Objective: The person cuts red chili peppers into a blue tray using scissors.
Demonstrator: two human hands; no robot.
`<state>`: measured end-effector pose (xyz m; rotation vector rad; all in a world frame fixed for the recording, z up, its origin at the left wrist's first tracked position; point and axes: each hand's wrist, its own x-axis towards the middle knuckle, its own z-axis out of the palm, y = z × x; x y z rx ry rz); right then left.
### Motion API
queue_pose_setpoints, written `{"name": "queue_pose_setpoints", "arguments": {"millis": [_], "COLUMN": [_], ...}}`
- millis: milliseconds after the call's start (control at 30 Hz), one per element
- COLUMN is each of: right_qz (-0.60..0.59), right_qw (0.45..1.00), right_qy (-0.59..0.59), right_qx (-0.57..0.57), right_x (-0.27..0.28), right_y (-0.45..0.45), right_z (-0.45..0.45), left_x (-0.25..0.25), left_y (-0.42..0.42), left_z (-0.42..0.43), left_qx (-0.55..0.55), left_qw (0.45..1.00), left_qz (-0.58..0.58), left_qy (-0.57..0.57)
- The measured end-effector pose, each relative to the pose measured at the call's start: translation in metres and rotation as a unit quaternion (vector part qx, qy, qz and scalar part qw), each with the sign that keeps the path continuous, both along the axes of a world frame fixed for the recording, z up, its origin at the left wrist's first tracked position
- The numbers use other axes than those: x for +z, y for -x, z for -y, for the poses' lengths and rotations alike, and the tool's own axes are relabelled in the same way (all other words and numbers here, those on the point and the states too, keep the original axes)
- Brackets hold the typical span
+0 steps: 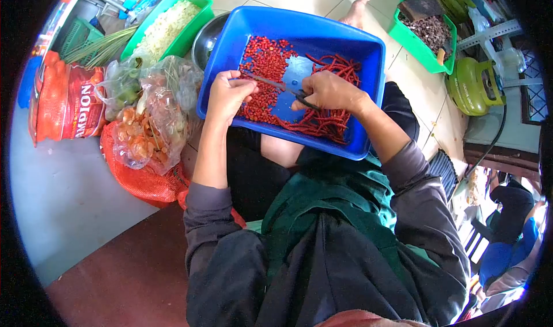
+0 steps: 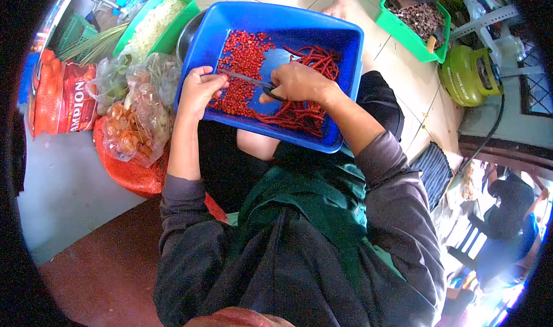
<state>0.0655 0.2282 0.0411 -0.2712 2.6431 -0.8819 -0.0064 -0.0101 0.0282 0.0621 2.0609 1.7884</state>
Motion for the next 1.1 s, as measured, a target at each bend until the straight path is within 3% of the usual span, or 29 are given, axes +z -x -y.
{"name": "queue_pose_setpoints", "arguments": {"millis": [100,200,267,333,500,667,900,1000,1100], "right_qz": [0.002,-0.017,-0.046,-0.085,-0.127,-0.135,-0.119,-0.120,-0.177], "right_qw": [0.998,0.990,0.981,0.977,0.958,0.954,0.951,0.951,0.955], "right_qy": [0.007,0.065,0.092,0.061,0.091,0.099,0.141,0.159,0.178], "right_qx": [-0.058,-0.124,-0.162,-0.185,-0.242,-0.247,-0.246,-0.238,-0.161], "right_x": [0.008,0.019,0.017,0.013,0.029,0.032,0.012,0.008,0.006], "right_y": [-0.003,-0.010,-0.012,-0.015,-0.039,-0.050,-0.047,-0.045,-0.041], "right_z": [-0.009,-0.023,-0.034,-0.047,-0.057,-0.067,-0.063,-0.055,-0.040], "left_x": [0.002,-0.014,-0.021,-0.017,-0.035,-0.051,-0.022,-0.002,0.018], "left_y": [0.002,0.007,-0.004,-0.020,-0.051,-0.053,-0.047,-0.048,-0.044], "left_z": [-0.006,-0.018,-0.040,-0.075,-0.120,-0.125,-0.111,-0.095,-0.070], "left_qx": [-0.010,-0.103,-0.231,-0.351,-0.455,-0.444,-0.395,-0.330,-0.280], "left_qw": [0.958,0.836,0.830,0.794,0.694,0.696,0.712,0.742,0.830], "left_qz": [-0.195,-0.392,-0.343,-0.205,-0.189,-0.208,-0.250,-0.339,-0.385], "left_qy": [0.211,0.370,0.374,0.452,0.524,0.525,0.524,0.476,0.289]}}
